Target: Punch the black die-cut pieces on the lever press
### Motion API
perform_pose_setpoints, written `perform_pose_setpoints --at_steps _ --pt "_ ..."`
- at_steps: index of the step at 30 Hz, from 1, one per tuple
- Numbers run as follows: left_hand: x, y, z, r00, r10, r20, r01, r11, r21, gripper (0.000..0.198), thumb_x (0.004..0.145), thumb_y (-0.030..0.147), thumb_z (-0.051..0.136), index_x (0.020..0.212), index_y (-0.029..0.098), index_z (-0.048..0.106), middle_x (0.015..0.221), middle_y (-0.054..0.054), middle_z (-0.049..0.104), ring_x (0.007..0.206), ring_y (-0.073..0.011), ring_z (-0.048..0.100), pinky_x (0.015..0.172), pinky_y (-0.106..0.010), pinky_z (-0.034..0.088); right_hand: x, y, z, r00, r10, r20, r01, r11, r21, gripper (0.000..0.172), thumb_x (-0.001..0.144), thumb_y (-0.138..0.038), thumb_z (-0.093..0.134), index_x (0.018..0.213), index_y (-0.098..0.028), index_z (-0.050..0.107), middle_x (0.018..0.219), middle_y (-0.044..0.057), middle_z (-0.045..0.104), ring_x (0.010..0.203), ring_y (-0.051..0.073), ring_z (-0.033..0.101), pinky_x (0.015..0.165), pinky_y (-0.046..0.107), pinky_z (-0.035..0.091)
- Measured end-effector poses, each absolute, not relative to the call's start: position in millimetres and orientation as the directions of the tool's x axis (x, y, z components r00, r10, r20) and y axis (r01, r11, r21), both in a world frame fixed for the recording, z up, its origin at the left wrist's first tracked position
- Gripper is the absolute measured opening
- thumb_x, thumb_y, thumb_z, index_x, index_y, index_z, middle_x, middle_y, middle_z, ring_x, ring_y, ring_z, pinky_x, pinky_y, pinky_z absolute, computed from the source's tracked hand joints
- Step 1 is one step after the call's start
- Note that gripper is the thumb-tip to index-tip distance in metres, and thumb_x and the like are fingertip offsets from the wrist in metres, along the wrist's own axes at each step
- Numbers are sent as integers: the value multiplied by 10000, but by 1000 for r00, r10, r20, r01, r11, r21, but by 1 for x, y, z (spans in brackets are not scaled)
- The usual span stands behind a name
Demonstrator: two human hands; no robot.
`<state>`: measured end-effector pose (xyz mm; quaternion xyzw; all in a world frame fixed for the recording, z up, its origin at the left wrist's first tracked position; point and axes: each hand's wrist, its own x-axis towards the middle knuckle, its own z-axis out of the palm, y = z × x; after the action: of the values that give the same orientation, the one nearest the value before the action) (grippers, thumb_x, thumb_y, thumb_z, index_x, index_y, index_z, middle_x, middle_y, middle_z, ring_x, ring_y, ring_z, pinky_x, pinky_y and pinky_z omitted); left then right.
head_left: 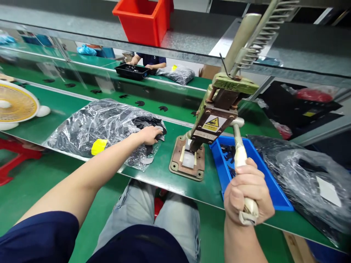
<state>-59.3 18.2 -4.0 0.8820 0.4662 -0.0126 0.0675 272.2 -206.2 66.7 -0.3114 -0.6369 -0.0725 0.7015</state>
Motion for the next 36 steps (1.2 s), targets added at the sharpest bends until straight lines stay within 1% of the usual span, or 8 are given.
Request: perform_pose_setpoints --at_steps 5,11,15,19,23,29,32,36 --pt "-57 23 -6 584 800 -136 810 -564 161 542 827 240 750 1363 194 689 1308 -123 681 1174 -286 678 1015 -341 522 276 -209 67 131 323 937 513 787 -343 149 764 -203 701 675 -240 588 687 -31 643 799 220 676 1051 640 543" --pt "-60 16 12 696 717 38 694 -686 216 343 883 350 714 1180 190 780 1118 -98 694 1049 -249 694 916 -304 535 276 -212 66 139 335 932 523 774 -357 144 764 -167 678 688 -233 574 700 -36 630 839 203 676 1074 627 530" --pt "-45 -9 25 662 743 99 706 -663 250 384 1003 453 557 1240 245 776 1112 -74 763 1025 -241 724 920 -314 543 271 -211 65 152 328 932 518 777 -358 159 799 -188 679 692 -235 571 715 -40 623 856 190 664 1083 632 520" --pt "-23 -33 26 638 759 126 626 -608 489 424 1031 362 495 1377 250 712 1186 -62 774 1057 -228 726 972 -328 547 270 -211 65 170 327 929 510 778 -367 187 826 -231 704 690 -232 575 704 -40 622 851 189 668 1090 637 526" --pt "-8 -46 13 717 684 138 409 -572 711 617 924 392 705 1508 222 602 1223 -96 699 993 -210 699 902 -321 577 270 -211 64 178 327 928 511 775 -371 212 850 -284 704 691 -237 571 694 -46 620 847 178 671 1095 612 543" --pt "24 -50 -11 570 818 71 238 -247 939 527 1012 477 601 1429 156 629 986 -56 690 734 -135 642 686 -266 543 270 -213 63 179 340 923 502 776 -383 210 863 -285 701 699 -242 578 709 -38 616 868 188 676 1120 611 521" --pt "41 -50 -15 480 877 19 153 -105 983 580 907 391 769 1397 135 594 798 11 660 610 -105 583 613 -242 500 270 -213 64 162 345 925 511 772 -377 212 870 -290 699 707 -238 573 716 -37 618 870 194 674 1118 635 517" --pt "55 -51 -13 416 901 -124 157 63 986 367 830 346 864 1036 146 636 693 36 653 539 -86 590 569 -216 479 271 -213 64 162 333 929 514 775 -368 223 867 -296 698 697 -240 566 698 -40 612 860 198 674 1128 660 505"
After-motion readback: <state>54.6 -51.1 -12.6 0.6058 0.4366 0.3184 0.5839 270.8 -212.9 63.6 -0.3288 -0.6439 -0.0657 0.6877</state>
